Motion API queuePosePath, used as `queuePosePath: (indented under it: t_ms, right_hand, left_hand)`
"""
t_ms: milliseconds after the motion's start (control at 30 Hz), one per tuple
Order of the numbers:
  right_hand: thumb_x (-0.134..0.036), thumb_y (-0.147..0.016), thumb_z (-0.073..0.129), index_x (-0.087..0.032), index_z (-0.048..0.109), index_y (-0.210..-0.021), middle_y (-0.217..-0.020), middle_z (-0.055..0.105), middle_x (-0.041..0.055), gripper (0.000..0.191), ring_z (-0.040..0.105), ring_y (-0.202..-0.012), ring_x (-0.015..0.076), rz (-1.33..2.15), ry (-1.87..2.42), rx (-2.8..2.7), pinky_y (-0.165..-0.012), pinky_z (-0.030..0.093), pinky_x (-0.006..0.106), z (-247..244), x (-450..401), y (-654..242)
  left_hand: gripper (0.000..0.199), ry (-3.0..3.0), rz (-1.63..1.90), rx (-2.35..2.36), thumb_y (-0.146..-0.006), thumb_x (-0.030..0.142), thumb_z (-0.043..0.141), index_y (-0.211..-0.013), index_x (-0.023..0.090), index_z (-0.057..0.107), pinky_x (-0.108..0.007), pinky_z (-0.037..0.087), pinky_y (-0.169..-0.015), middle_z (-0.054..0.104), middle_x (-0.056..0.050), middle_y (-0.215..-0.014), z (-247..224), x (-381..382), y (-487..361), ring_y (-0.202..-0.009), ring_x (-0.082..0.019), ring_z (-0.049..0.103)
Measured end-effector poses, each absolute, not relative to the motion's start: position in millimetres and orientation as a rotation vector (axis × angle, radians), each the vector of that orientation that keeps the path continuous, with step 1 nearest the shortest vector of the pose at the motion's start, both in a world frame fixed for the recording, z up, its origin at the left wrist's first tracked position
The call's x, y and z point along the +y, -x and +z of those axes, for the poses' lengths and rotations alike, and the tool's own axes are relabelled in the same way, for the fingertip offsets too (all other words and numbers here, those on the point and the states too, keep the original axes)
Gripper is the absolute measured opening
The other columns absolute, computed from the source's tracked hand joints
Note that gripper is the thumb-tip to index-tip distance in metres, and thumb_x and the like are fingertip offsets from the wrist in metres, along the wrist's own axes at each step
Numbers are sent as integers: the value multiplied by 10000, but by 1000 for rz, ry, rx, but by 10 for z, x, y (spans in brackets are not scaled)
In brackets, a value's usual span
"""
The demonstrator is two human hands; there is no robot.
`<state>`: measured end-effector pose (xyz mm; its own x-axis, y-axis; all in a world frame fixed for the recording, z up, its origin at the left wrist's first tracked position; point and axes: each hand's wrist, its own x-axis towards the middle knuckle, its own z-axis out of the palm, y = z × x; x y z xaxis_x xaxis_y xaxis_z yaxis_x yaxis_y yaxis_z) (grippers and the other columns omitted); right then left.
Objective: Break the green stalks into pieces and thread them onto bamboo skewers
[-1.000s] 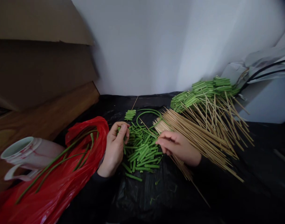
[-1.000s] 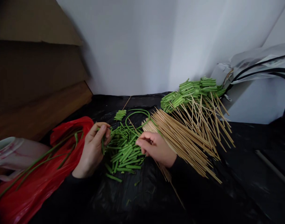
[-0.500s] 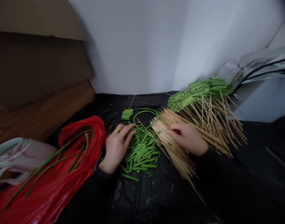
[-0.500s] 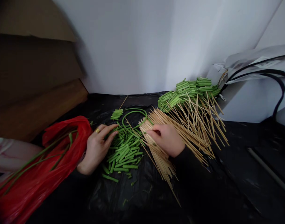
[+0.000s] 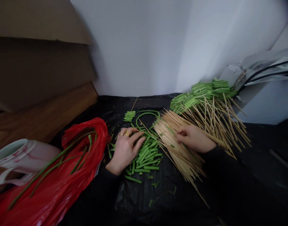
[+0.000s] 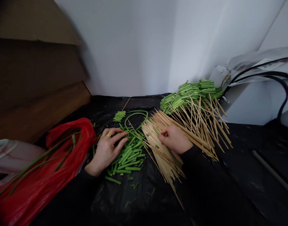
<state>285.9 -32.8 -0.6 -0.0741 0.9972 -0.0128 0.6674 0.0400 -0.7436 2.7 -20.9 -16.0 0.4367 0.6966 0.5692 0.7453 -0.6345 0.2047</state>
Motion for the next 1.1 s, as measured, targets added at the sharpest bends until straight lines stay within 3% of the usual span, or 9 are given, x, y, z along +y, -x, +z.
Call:
queuePosePath:
  t_ms: [100, 200, 433, 567, 667, 800, 933, 1100]
  right_hand:
    - [-375, -789, 659, -194, 584, -721, -706, 706, 13, 207, 417, -353, 66, 1270, 1377, -1433, -353, 266, 235, 73, -352, -2841]
    - [-398, -741, 747, -191, 605, -752, -725, 708, -4, 252, 391, -365, 36, 1409, 1173, -1141, -343, 276, 201, 123, -344, -2876]
    - [-374, -810, 711, -223, 681, -767, -521, 528, -59, 161, 398, -421, 63, 1413, 883, -819, -419, 426, 192, 116, -264, -2983]
    - [-321, -744, 777, -224, 682, -898, -740, 681, -34, 205, 469, -455, 42, 1536, 823, -892, -443, 454, 168, 79, -329, -2790]
    - [-309, -750, 766, -229, 641, -880, -828, 711, -14, 197, 568, -538, 70, 1592, 780, -1031, -505, 485, 198, 68, -407, -2637]
    - [-271, -777, 741, -240, 597, -859, -893, 724, -11, 169, 646, -663, 100, 1558, 724, -1103, -635, 527, 249, 78, -469, -2555]
    - [-241, -771, 748, -239, 597, -825, -945, 738, -3, 160, 676, -733, 117, 1520, 691, -1100, -730, 541, 287, 103, -489, -2530]
    - [-266, -743, 783, -240, 606, -792, -943, 748, 7, 185, 690, -738, 143, 1467, 714, -1101, -723, 542, 315, 144, -501, -2496]
  left_hand:
    - [262, 2617, -964, -1324, -928, 353, 576, -1112, 226, 713, -419, 398, -935, 665, -85, -1112, -166, -216, -31, -1066, -251, 537]
    - [271, 2636, -951, -1336, -935, 359, 566, -1129, 228, 702, -418, 390, -937, 658, -85, -1156, -175, -216, -35, -1097, -250, 531]
    - [256, 2606, -991, -1350, -932, 347, 571, -1121, 243, 707, -431, 376, -936, 659, -85, -1188, -155, -236, -50, -1133, -262, 521]
    - [209, 2569, -1178, -1306, -917, 287, 596, -1068, 240, 733, -417, 408, -930, 688, -76, -1065, -121, -273, -58, -1042, -237, 554]
    - [181, 2595, -1398, -1263, -907, 255, 609, -1019, 245, 751, -356, 461, -841, 687, -60, -915, -90, -321, -86, -908, -204, 589]
    - [170, 2730, -1640, -1274, -904, 236, 615, -995, 238, 758, -296, 483, -756, 692, -51, -882, -42, -400, -139, -832, -180, 629]
    - [198, 2818, -1678, -1331, -937, 232, 561, -976, 209, 753, -285, 477, -759, 707, -58, -885, 0, -451, -152, -827, -177, 639]
    - [242, 2871, -1593, -1348, -962, 281, 514, -994, 197, 738, -297, 479, -753, 707, -64, -867, 13, -470, -148, -819, -189, 641]
